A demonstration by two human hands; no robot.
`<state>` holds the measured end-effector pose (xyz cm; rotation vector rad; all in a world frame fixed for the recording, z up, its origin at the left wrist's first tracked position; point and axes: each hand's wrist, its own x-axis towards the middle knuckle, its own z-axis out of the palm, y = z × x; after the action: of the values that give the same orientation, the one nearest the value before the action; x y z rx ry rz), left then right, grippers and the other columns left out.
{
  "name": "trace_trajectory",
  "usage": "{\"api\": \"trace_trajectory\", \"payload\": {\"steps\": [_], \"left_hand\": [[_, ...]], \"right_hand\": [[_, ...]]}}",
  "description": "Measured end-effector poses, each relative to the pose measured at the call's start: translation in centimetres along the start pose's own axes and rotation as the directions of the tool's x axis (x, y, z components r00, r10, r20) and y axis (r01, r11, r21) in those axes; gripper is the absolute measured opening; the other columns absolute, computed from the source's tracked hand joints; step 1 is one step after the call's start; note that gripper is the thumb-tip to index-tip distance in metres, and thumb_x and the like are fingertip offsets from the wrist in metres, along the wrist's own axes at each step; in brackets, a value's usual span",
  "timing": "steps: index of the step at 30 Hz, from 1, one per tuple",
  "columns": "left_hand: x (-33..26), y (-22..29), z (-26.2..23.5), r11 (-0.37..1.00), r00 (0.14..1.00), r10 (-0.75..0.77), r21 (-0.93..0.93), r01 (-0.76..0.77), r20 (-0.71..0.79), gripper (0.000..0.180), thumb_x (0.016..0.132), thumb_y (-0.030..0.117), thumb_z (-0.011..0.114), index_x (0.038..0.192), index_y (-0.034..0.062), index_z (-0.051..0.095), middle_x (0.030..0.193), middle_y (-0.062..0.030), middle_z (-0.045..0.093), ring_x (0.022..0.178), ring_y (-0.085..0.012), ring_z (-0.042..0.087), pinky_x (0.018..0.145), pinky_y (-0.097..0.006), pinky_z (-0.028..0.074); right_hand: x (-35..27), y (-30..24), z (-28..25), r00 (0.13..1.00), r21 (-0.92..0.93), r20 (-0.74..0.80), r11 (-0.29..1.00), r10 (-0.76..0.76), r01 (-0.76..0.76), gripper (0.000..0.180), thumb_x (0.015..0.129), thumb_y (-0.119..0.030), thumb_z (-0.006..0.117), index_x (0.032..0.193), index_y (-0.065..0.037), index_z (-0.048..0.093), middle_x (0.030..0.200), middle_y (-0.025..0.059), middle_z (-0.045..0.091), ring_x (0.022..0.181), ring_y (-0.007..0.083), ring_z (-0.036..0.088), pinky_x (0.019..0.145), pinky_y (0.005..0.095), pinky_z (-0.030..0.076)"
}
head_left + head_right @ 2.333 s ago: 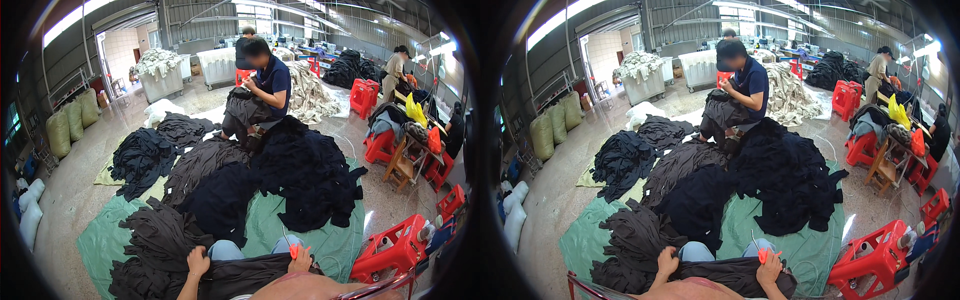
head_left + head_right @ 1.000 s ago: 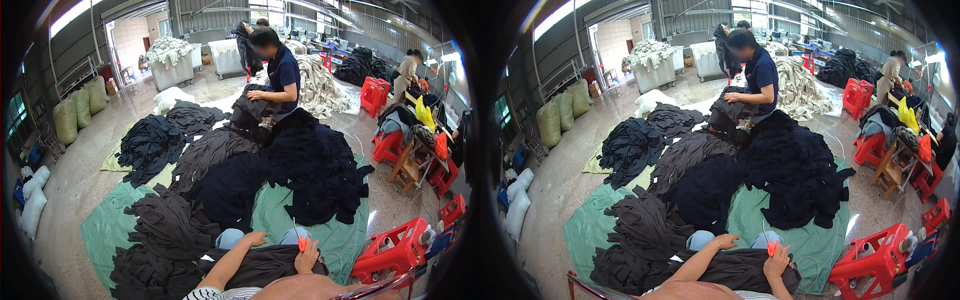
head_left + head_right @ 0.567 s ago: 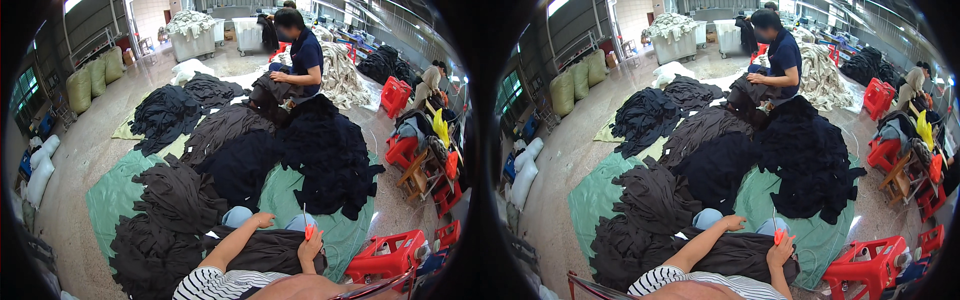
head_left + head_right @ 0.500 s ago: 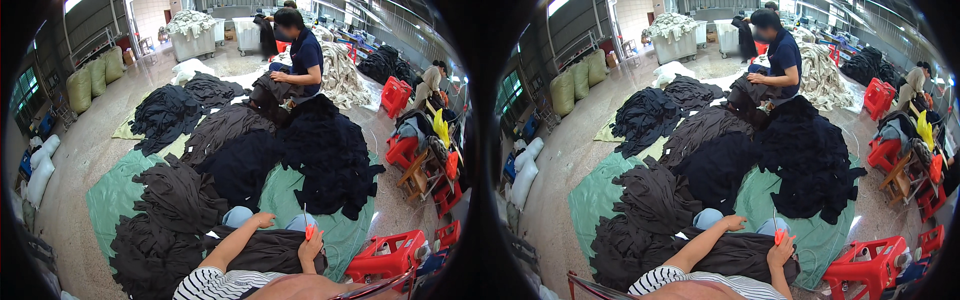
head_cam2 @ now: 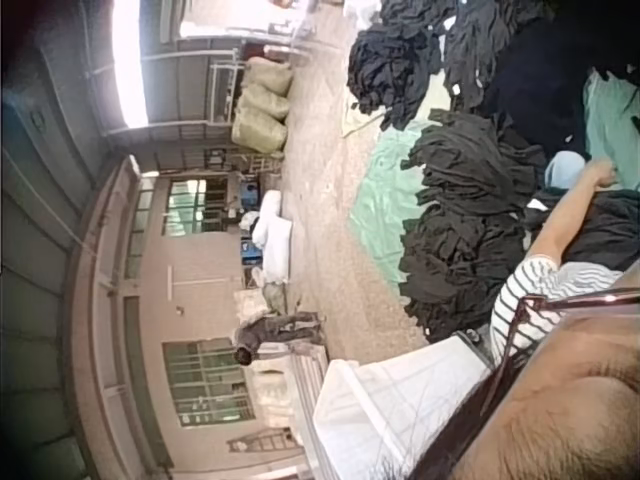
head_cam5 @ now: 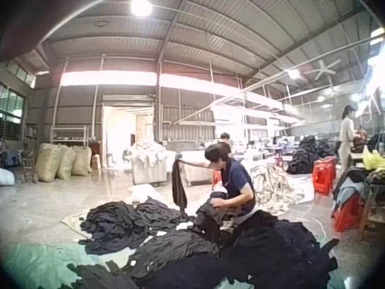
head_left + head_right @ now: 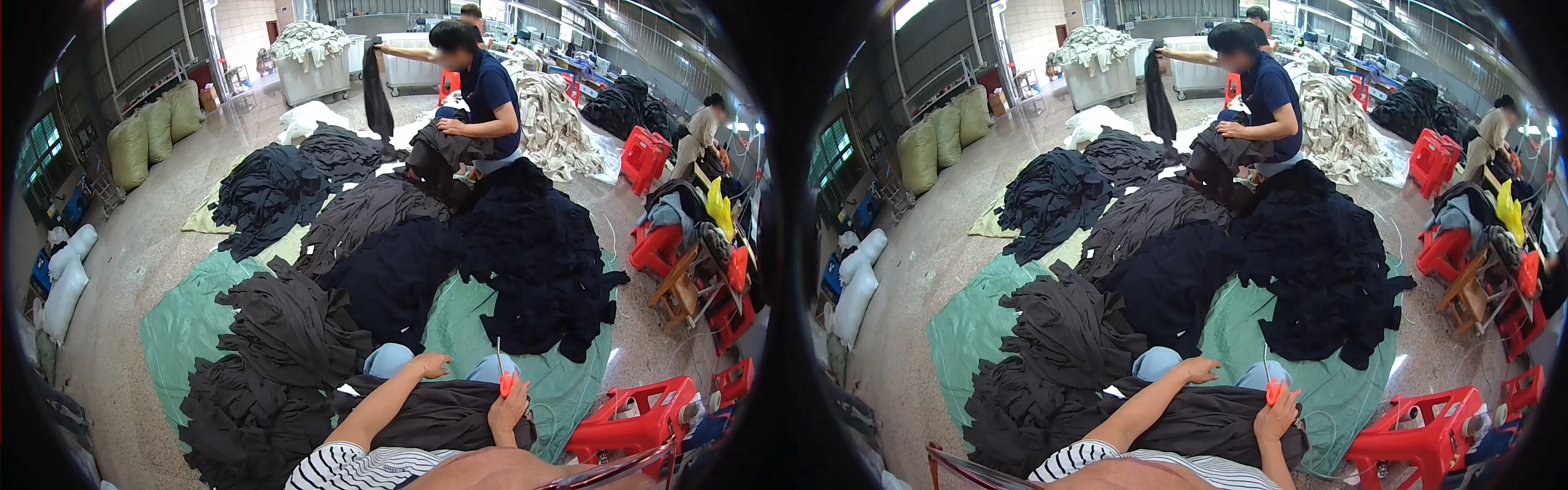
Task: The person picks up shirts from piles on the floor, trims loose threads from each garment using thread snips, and stacks the finished shirts.
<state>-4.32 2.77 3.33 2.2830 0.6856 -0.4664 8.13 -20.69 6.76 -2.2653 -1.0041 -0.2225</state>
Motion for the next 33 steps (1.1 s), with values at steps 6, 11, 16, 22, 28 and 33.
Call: {"api": "trace_trajectory", "payload": {"steps": [6,11,16,22,28,33], "left_hand": [[0.1,0.1,-0.2,1.000,1.000,0.006,0.005,-0.006,0.005,0.050,0.092,0.036,0.061,0.136,0.0134,0.054,0.128,-0.0177,0.062,0.119,-0.0372,0.058,0.098,-0.047,0.047],[0.3,-0.4,-0.1,1.000,1.000,0.019,0.013,-0.019,-0.007,0.049,0.093,0.036,0.061,0.136,0.0129,0.054,0.127,-0.0176,0.063,0.118,-0.0373,0.058,0.098,-0.047,0.047],[0.6,-0.8,0.6,0.997,0.998,0.065,0.043,-0.064,-0.025,0.050,0.093,0.039,0.058,0.137,0.0143,0.052,0.117,-0.0204,0.067,0.113,-0.0383,0.061,0.094,-0.047,0.049],[1.1,-1.4,1.1,0.997,0.997,0.070,0.028,-0.069,-0.035,0.051,0.093,0.041,0.058,0.136,0.0146,0.052,0.117,-0.0194,0.067,0.112,-0.0379,0.061,0.094,-0.047,0.049],[0.5,-0.9,0.6,0.999,0.999,0.030,0.014,-0.030,-0.017,0.052,0.093,0.042,0.058,0.137,0.0151,0.052,0.120,-0.0187,0.066,0.114,-0.0376,0.060,0.095,-0.047,0.047],[0.3,-0.7,0.4,0.999,0.999,0.028,0.043,-0.028,-0.017,0.051,0.093,0.041,0.059,0.136,0.0152,0.053,0.120,-0.0188,0.066,0.114,-0.0379,0.060,0.095,-0.046,0.048]], "right_hand": [[0.1,0.5,0.6,0.999,-0.039,-0.026,0.998,-0.042,0.041,0.059,0.081,-0.003,0.061,0.138,-0.005,0.048,0.111,0.0185,0.057,0.102,0.0395,0.056,0.079,0.0461,0.040],[0.2,0.0,0.3,1.000,-0.015,-0.018,1.000,-0.013,0.013,0.057,0.081,-0.003,0.060,0.137,-0.005,0.048,0.108,0.0178,0.056,0.100,0.0390,0.055,0.078,0.0463,0.039],[0.1,0.0,0.1,1.000,-0.012,-0.024,1.000,-0.012,0.012,0.055,0.082,-0.004,0.059,0.136,-0.006,0.049,0.106,0.0172,0.056,0.098,0.0385,0.055,0.077,0.0455,0.039],[0.1,0.0,0.0,0.999,-0.033,-0.034,0.999,-0.024,0.023,0.054,0.083,-0.005,0.059,0.135,-0.006,0.050,0.106,0.0170,0.056,0.098,0.0377,0.056,0.077,0.0451,0.039],[-0.1,-0.2,-0.1,0.999,-0.033,-0.033,0.999,-0.018,0.017,0.053,0.083,-0.005,0.059,0.135,-0.006,0.050,0.106,0.0168,0.057,0.098,0.0373,0.056,0.077,0.0447,0.039],[-0.1,-0.2,-0.1,1.000,-0.042,-0.029,0.999,-0.012,0.011,0.053,0.083,-0.005,0.060,0.135,-0.007,0.050,0.106,0.0165,0.057,0.098,0.0374,0.056,0.076,0.0457,0.039]]}}
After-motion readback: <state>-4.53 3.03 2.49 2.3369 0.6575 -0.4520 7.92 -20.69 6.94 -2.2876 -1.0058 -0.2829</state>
